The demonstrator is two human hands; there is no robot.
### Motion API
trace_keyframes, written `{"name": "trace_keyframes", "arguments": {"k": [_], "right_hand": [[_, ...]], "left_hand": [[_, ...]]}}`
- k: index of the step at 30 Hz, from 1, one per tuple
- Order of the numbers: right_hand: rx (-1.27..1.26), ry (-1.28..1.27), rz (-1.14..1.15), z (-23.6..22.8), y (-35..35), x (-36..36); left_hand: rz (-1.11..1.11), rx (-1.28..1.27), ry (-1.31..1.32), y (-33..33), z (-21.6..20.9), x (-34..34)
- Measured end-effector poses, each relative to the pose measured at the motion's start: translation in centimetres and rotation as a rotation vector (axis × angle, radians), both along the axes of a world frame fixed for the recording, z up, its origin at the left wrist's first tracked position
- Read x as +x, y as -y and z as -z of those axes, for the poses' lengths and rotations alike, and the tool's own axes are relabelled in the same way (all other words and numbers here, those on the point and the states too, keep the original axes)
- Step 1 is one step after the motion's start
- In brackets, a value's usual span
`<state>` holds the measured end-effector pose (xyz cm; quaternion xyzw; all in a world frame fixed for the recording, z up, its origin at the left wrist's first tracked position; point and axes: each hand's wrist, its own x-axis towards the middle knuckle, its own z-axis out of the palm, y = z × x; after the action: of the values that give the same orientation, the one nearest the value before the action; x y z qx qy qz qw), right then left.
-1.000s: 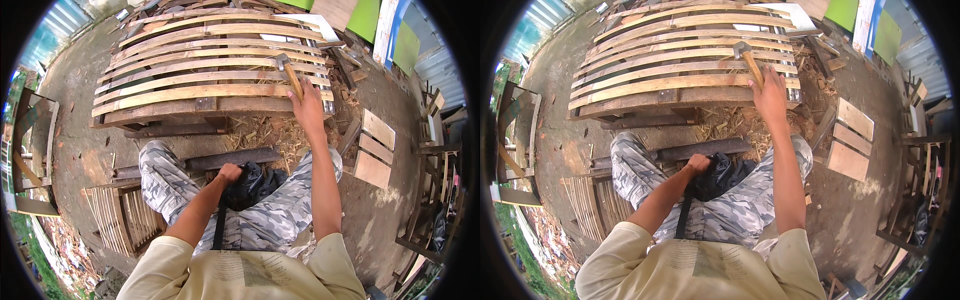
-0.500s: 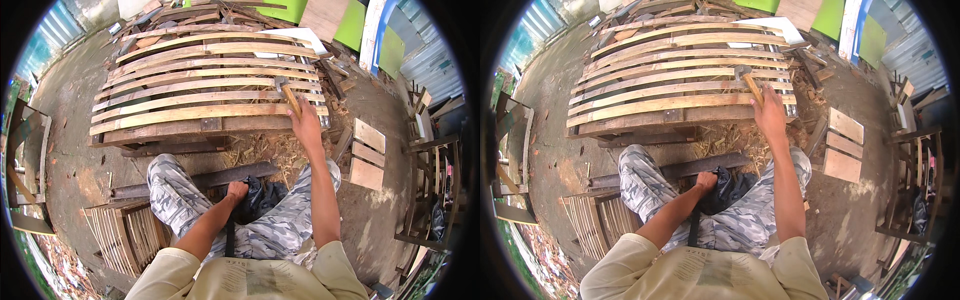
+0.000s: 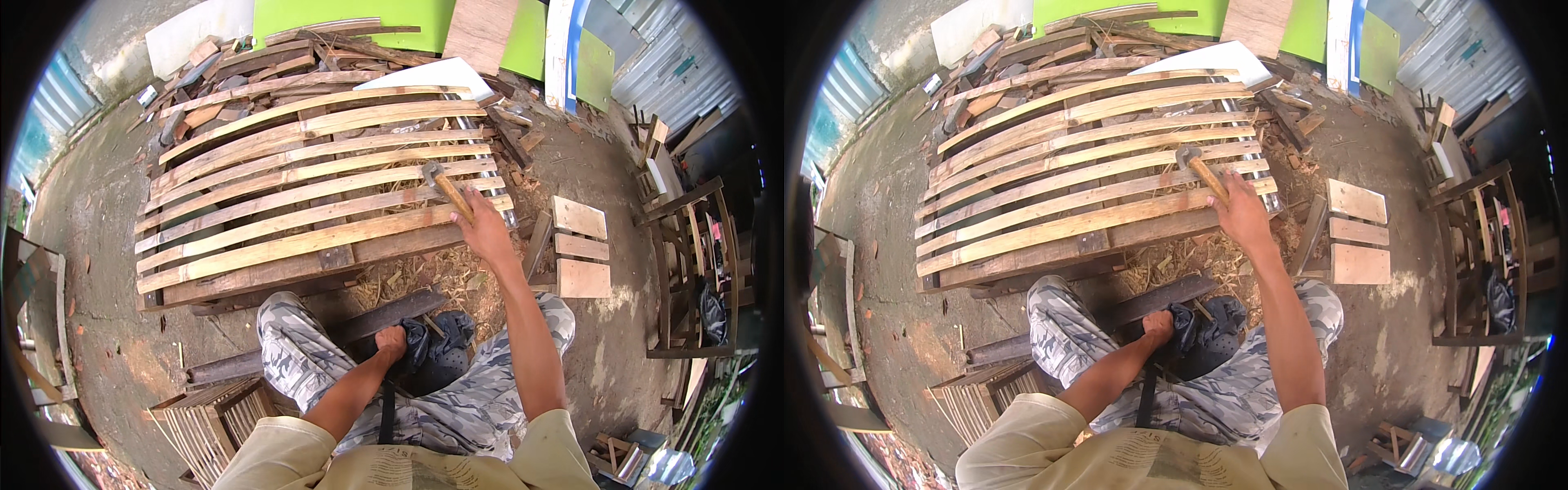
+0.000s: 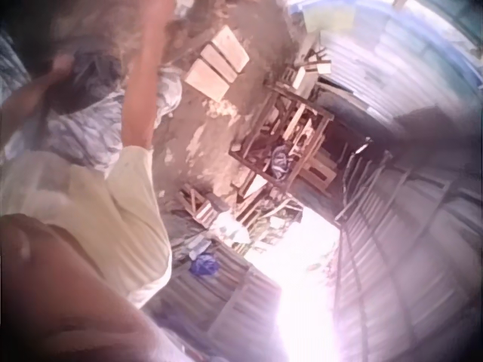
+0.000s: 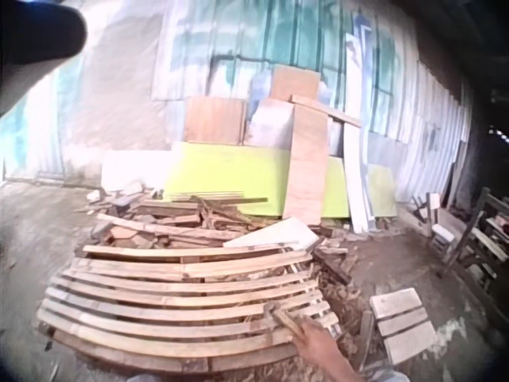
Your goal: The person uses a hammer to pry apart the slats of a wooden pallet. They repeatedly strike the joints to loosen the nails and separate the boards.
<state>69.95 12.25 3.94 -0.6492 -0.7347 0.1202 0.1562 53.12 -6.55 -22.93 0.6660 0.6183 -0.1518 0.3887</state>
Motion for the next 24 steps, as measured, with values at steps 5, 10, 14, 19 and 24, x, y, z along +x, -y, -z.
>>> {"name": "trace_keyframes", "arguments": {"k": [5, 10, 14, 19, 24], "right_hand": [[0.015, -0.017, -0.009, -0.2, 0.0, -0.8], [0.103, -0.013, -0.067, -0.1, 0.2, 0.2], [0.179, -0.057, -0.119, 0.0, 0.1, 0.0], [0.257, -0.069, -0.169, 0.4, 0.4, 0.2], [0.226, -0.086, -0.193, 0.6, 0.8, 0.8]], "left_hand": [[0.105, -0.047, -0.027, -0.1, 0.6, -0.1], [0.230, -0.143, -0.102, -0.9, -0.7, 0.0], [0.234, -0.166, -0.071, -0.8, 0.3, -2.1], [0.103, -0.273, -0.066, 0.5, 0.1, -2.5], [0.274, -0.270, -0.132, 0.1, -6.8, -2.9]]}}
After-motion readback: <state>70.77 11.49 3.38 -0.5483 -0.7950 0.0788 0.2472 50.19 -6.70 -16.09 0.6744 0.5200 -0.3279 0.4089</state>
